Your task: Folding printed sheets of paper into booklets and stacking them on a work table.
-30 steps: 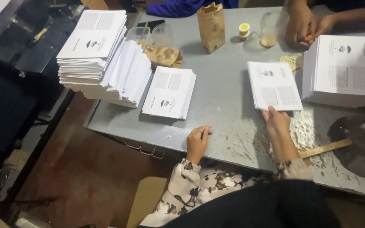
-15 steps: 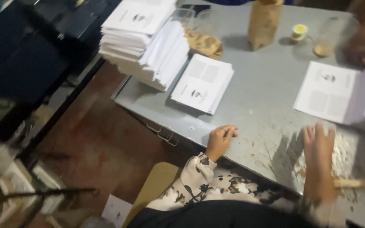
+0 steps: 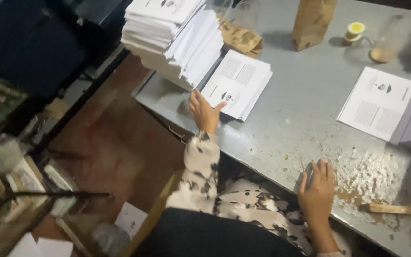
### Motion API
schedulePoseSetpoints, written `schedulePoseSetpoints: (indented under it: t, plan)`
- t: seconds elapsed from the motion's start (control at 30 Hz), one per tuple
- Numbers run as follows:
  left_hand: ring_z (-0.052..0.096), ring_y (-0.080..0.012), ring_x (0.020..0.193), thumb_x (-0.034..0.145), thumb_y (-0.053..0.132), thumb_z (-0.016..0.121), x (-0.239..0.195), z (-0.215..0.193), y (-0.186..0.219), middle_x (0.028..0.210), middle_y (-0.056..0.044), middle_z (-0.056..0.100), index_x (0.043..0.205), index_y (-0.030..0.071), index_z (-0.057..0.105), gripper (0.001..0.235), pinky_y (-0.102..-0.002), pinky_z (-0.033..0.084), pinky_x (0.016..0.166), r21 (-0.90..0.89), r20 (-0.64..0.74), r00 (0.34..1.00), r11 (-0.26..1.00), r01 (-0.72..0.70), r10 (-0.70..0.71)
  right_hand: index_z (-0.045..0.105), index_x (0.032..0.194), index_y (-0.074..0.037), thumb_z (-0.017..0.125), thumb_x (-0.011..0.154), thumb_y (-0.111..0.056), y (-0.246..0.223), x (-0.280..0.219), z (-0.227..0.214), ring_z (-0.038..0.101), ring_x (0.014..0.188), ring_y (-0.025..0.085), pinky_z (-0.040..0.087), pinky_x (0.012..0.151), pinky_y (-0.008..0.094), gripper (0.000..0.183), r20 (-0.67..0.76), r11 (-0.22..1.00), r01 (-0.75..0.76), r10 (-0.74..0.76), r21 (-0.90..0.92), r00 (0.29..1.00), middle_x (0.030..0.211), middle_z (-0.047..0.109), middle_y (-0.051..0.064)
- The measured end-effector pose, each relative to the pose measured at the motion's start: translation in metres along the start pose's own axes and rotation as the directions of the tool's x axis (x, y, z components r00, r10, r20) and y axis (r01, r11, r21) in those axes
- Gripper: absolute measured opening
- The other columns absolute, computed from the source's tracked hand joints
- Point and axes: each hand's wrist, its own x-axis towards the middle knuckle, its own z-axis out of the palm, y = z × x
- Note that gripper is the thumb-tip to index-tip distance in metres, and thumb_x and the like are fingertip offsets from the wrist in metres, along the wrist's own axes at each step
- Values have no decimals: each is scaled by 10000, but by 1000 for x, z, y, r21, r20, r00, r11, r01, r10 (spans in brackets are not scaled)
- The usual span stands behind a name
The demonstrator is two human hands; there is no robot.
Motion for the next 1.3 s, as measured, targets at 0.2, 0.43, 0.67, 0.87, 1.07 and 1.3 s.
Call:
schedulePoseSetpoints:
  t: [0.2, 0.43, 0.67, 0.87, 1.07, 1.3]
  plan:
    - [275, -357, 1504, 726, 667, 813, 13, 3, -12, 1641, -135, 302, 1566, 93, 301, 1138, -599, 214, 1193, 299, 167, 981, 953, 43, -96, 596, 1399, 8, 515, 1037, -213, 5, -3, 4, 387, 1508, 365, 296, 1253, 502, 432, -55, 1000, 18, -18, 0, 998, 1541, 527, 230]
    - [225, -374, 1512, 636, 575, 926, 9, 8, -14, 1634, -125, 298, 1448, 168, 484, 1010, -574, 194, 1199, 244, 16, 995, 965, 91, -98, 587, 1424, -8, 509, 1028, -217, 8, -6, 3, 405, 1502, 356, 297, 1265, 487, 454, -65, 998, 62, -63, -27, 996, 1546, 524, 220]
    - [679, -304, 1128, 992, 164, 625, -33, 19, -11, 1216, -86, 711, 1245, 140, 592, 256, -375, 485, 959, -431, -230, 944, 845, -316, 236, 513, 1450, 29, 518, 1030, -290, 8, 2, 2, 388, 1469, 398, 362, 1174, 542, 527, -53, 995, -50, 55, 88, 997, 1510, 503, 266]
    - [764, -293, 920, 1017, 168, 639, -123, -82, 51, 984, -213, 773, 1248, 15, 629, 277, -421, 600, 783, -590, -98, 975, 776, -220, 202, 419, 1526, 41, 514, 1068, -124, 35, 5, -15, 477, 1371, 399, 381, 1130, 506, 495, -174, 715, 25, 136, 699, 975, 1434, 536, 292]
    - [376, -46, 512, 1030, 239, 609, -170, -128, 66, 711, 38, 666, 1139, 49, 669, 227, -225, 300, 474, -658, 102, 893, 703, -270, 439, 445, 1493, 15, 351, 957, -756, -8, 6, -131, 541, 1342, 395, 395, 1197, 440, 943, 157, -201, -151, 17, 968, 987, 1438, 530, 296]
    - [489, -148, 822, 1020, 48, 581, -185, -134, 87, 863, -2, 502, 1052, 49, 603, 39, -288, 414, 763, -752, 118, 818, 588, -296, 563, 662, 1240, 71, 675, 937, 12, -9, -40, -131, 699, 915, 258, 606, 799, 327, 309, -98, 645, -80, 236, 760, 967, 1080, 708, 183]
